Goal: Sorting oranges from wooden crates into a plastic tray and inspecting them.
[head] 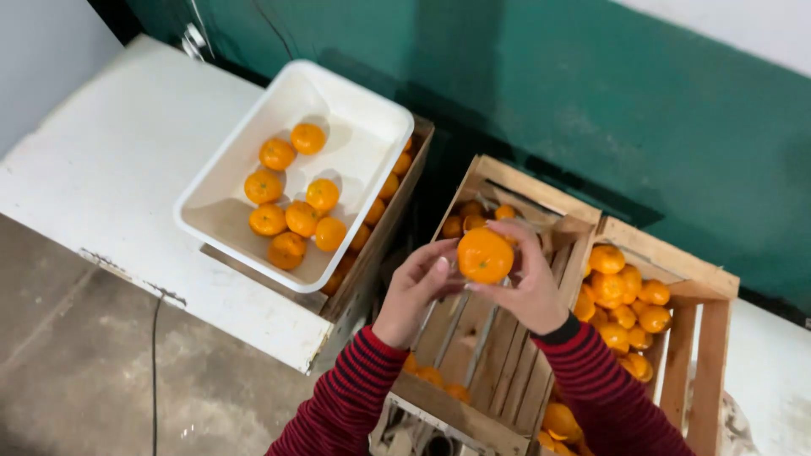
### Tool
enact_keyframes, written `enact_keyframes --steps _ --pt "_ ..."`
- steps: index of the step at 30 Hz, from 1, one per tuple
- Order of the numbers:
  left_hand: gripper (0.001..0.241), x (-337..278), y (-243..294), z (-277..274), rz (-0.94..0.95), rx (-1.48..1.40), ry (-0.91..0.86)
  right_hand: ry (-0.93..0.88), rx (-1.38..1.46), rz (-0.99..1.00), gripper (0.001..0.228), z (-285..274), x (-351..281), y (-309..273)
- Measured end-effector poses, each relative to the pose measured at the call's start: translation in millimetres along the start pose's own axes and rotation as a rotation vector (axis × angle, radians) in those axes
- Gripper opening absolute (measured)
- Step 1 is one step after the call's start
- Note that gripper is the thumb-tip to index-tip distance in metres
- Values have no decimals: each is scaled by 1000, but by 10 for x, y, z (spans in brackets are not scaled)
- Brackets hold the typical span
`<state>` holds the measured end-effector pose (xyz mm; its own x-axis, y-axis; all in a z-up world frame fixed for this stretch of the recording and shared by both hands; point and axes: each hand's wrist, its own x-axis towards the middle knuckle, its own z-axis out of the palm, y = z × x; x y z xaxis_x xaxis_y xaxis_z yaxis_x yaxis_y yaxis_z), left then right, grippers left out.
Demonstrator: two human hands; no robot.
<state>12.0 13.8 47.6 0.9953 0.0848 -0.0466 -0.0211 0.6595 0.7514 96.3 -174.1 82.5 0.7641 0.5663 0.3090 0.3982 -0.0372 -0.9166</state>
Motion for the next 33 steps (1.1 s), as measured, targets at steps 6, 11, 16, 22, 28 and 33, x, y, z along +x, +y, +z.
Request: enact_keyframes --steps 6,11,16,22,28,33 --pt "48 -94 229 318 101 176 -39 -9 -335 -145 86 4 22 -645" --pt "47 -260 281 415 143 316 41 -57 -341 -162 82 -63 -64 -683" --pt "38 -416 519 539 372 600 -13 -80 411 7 87 -139 -183 -364" --pt "79 -454 741 766 942 1186 -236 -137 763 143 92 -136 -335 -100" --pt "68 -349 625 553 848 1176 -196 -236 887 351 80 -179 -254 34" --pt "71 -304 458 239 613 1199 -129 -216 440 662 81 36 -226 468"
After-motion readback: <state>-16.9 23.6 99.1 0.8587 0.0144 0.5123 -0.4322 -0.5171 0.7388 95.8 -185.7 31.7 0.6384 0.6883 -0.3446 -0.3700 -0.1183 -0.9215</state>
